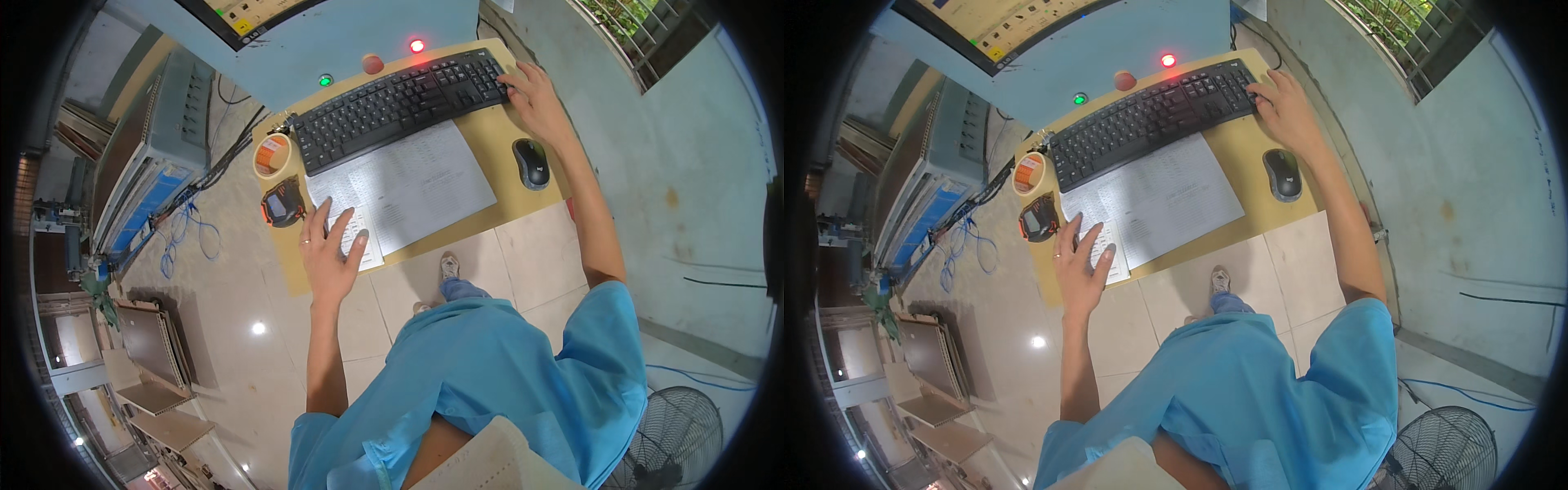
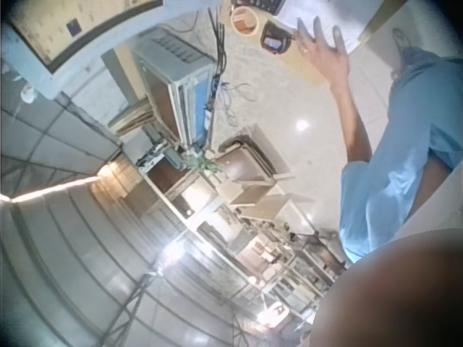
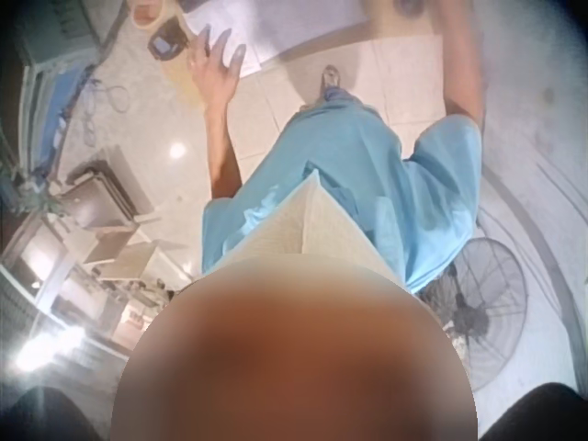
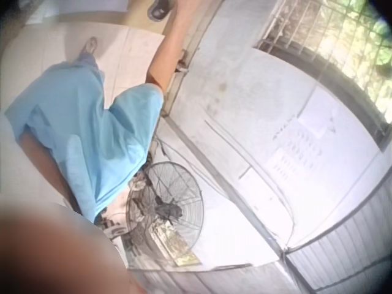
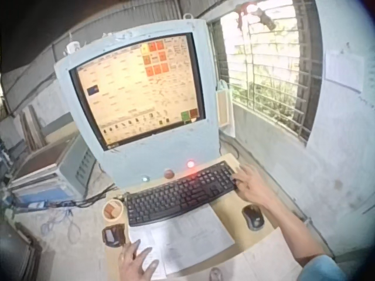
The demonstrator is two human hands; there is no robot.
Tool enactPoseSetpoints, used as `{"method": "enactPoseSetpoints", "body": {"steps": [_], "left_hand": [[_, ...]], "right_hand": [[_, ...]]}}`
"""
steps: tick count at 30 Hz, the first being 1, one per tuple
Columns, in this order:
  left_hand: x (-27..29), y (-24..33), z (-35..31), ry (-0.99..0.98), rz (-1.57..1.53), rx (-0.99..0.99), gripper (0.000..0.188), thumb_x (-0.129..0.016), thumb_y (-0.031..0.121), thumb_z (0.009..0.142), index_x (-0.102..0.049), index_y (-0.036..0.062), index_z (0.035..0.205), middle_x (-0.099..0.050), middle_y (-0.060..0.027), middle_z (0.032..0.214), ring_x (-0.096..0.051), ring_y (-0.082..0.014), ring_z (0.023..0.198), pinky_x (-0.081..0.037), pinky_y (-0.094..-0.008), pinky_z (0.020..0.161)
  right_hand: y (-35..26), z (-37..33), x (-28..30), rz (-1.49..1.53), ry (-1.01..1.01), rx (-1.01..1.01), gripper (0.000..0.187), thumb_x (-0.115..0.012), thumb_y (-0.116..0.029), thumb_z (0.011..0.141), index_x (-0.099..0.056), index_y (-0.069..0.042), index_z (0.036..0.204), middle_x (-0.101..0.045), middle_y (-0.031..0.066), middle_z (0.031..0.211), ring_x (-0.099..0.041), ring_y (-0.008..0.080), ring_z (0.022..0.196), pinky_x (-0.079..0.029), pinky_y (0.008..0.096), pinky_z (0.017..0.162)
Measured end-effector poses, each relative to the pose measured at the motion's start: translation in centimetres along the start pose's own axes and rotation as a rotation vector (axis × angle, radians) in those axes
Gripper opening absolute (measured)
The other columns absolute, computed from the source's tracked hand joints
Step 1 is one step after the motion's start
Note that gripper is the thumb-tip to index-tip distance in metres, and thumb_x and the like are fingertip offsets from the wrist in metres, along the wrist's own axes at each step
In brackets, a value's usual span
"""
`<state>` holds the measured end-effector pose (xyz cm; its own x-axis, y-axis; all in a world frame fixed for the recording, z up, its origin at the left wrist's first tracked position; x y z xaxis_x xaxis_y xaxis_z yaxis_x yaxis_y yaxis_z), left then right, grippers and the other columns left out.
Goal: The person measures a large wooden panel on a machine using a tape measure, then moves to a control desk to operate a computer. They return to the machine to lift and reposition the panel, then resume operating the computer and measuring the panel again.
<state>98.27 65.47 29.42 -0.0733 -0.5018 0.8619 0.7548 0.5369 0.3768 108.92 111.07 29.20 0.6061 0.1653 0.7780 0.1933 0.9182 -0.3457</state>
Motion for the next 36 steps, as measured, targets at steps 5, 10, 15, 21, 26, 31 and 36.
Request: {"method": "enactPoseSetpoints", "body": {"steps": [5,10,15,21,26,31,36], "left_hand": [[0.1,-0.6,0.1,-0.094,-0.098,0.028,0.042,-0.068,0.037,0.093,-0.069,0.0158,0.128,-0.055,-0.0096,0.147,-0.04,-0.0408,0.141,-0.029,-0.0512,0.116],[0.2,-0.1,0.3,-0.084,-0.047,0.038,0.042,-0.069,0.037,0.091,-0.069,0.0148,0.127,-0.057,-0.0095,0.145,-0.043,-0.0406,0.139,-0.029,-0.0508,0.116],[0.2,0.1,0.4,-0.06,-0.033,0.029,0.041,-0.069,0.036,0.091,-0.07,0.0144,0.126,-0.059,-0.0099,0.142,-0.045,-0.0398,0.138,-0.03,-0.0506,0.115],[0.2,0.2,0.4,-0.038,-0.047,0.037,0.039,-0.069,0.035,0.091,-0.071,0.0133,0.124,-0.061,-0.0101,0.14,-0.046,-0.0401,0.137,-0.032,-0.0502,0.115],[0.2,0.2,0.4,-0.032,-0.04,0.05,0.037,-0.07,0.034,0.091,-0.072,0.013,0.122,-0.062,-0.0092,0.139,-0.047,-0.0393,0.136,-0.032,-0.0502,0.115],[0.0,0.1,0.4,-0.019,-0.063,0.074,0.037,-0.071,0.034,0.09,-0.072,0.0139,0.121,-0.063,-0.0086,0.138,-0.048,-0.0387,0.137,-0.033,-0.0502,0.115],[-0.2,0.1,0.4,-0.005,-0.049,0.076,0.037,-0.071,0.033,0.09,-0.073,0.0143,0.121,-0.064,-0.0086,0.137,-0.049,-0.0386,0.136,-0.034,-0.0501,0.114]], "right_hand": [[1.7,1.4,-0.6,0.056,0.015,0.021,0.031,-0.057,-0.01,0.095,-0.069,-0.013,0.123,-0.049,0.0264,0.146,-0.042,0.0437,0.139,-0.036,0.048,0.115],[2.4,2.4,-0.8,0.13,0.066,0.015,0.031,-0.058,-0.012,0.092,-0.071,-0.013,0.119,-0.051,0.0277,0.144,-0.042,0.0449,0.138,-0.036,0.0495,0.114],[2.2,2.6,-1.1,0.143,0.017,0.013,0.031,-0.057,-0.011,0.091,-0.072,-0.013,0.118,-0.051,0.0274,0.144,-0.041,0.045,0.139,-0.036,0.0497,0.114],[1.8,2.8,-1.4,0.148,-0.024,0.061,0.029,-0.056,-0.011,0.091,-0.072,-0.012,0.115,-0.051,0.026,0.144,-0.039,0.0454,0.14,-0.036,0.0505,0.115],[1.2,3.2,-2.0,0.116,-0.08,0.123,0.028,-0.056,-0.009,0.089,-0.072,-0.01,0.112,-0.051,0.0257,0.144,-0.039,0.0454,0.14,-0.036,0.0507,0.115],[0.7,3.4,-2.3,0.132,-0.071,0.142,0.028,-0.054,-0.008,0.089,-0.072,-0.009,0.11,-0.051,0.0261,0.144,-0.04,0.0436,0.14,-0.036,0.0484,0.115],[0.5,3.6,-2.6,0.107,-0.067,0.133,0.028,-0.054,-0.008,0.089,-0.072,-0.008,0.11,-0.051,0.0258,0.144,-0.042,0.0425,0.139,-0.037,0.0477,0.115]]}}
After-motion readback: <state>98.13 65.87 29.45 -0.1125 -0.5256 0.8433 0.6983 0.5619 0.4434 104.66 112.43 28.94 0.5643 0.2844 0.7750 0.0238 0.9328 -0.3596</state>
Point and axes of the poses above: each hand's wrist, its own z-axis towards the middle knuckle, its own x-axis out of the back of the hand, y = z × x, the point moved 1 cm from there along z, towards the middle knuckle
